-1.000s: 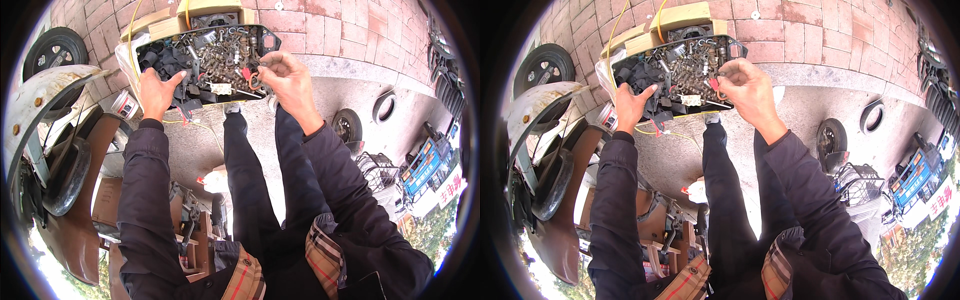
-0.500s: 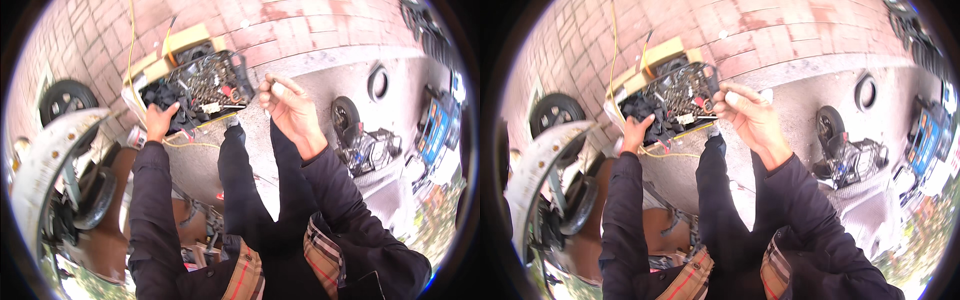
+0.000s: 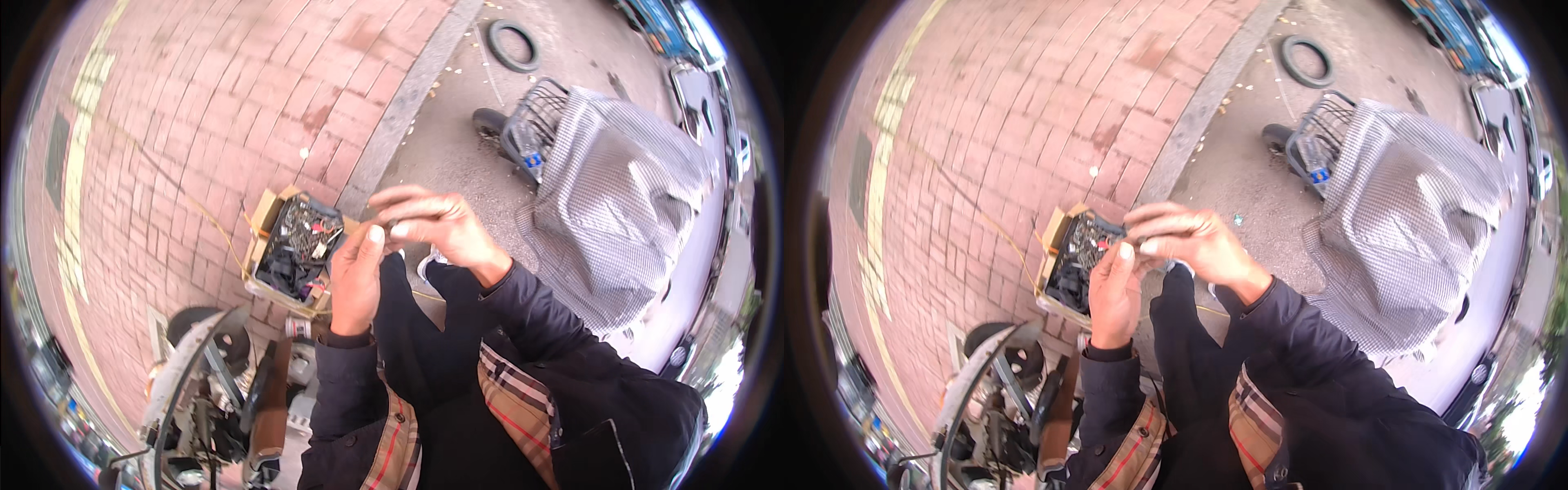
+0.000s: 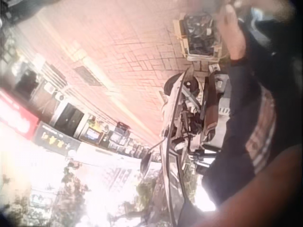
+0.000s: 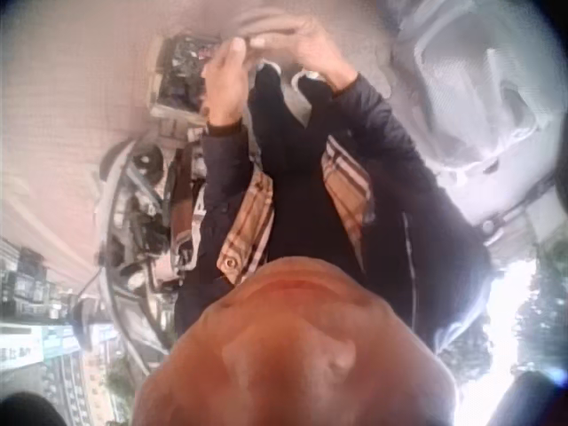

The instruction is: The person uses a cordless impact driver to remove and install screws on the floorboard of an electric scooter. They retrieve small fasteners from a parts tray, align the floorboard, and tighten multiple screws to secure it.

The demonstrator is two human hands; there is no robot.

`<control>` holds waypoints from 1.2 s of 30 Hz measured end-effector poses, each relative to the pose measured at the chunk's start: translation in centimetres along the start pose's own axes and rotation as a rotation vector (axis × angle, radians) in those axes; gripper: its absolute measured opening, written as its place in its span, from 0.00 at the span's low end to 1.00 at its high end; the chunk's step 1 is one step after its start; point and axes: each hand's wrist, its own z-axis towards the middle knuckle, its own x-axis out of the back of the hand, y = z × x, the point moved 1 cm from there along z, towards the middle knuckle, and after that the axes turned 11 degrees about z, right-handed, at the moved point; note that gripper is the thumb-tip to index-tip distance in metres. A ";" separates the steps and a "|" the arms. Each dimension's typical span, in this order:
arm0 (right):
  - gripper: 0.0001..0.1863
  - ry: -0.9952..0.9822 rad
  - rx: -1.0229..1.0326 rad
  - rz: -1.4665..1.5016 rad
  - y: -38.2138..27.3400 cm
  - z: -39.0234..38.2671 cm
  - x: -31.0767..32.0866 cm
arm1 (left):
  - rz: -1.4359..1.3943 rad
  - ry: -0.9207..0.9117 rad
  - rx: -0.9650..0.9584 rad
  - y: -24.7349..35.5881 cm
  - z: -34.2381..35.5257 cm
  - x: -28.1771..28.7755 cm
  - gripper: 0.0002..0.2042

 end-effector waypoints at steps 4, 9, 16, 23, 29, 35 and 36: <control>0.15 0.089 0.188 -0.100 -5.9 -8.5 1.4 | -0.027 -0.108 0.078 2.6 -1.5 -10.8 0.16; 0.26 0.301 0.508 -0.569 -12.4 -19.1 3.1 | 0.082 -0.276 0.125 2.5 -3.0 -19.3 0.08; 0.24 0.890 0.656 -0.502 -14.0 -41.1 5.1 | 0.262 -0.737 0.271 0.4 -1.6 -30.5 0.09; 0.14 1.530 0.781 -0.118 -7.2 -61.0 7.4 | 0.430 -1.078 0.259 -1.2 -5.7 -45.8 0.11; 0.13 1.827 0.987 0.109 0.6 -73.8 18.0 | 0.518 -1.193 0.415 -9.7 -14.1 -58.2 0.12; 0.11 2.041 0.918 0.193 2.9 -88.7 28.3 | 0.556 -1.211 0.531 -19.9 -24.9 -69.5 0.13; 0.11 2.062 0.913 0.146 2.6 -91.3 29.4 | 0.556 -1.213 0.536 -21.3 -26.1 -71.2 0.13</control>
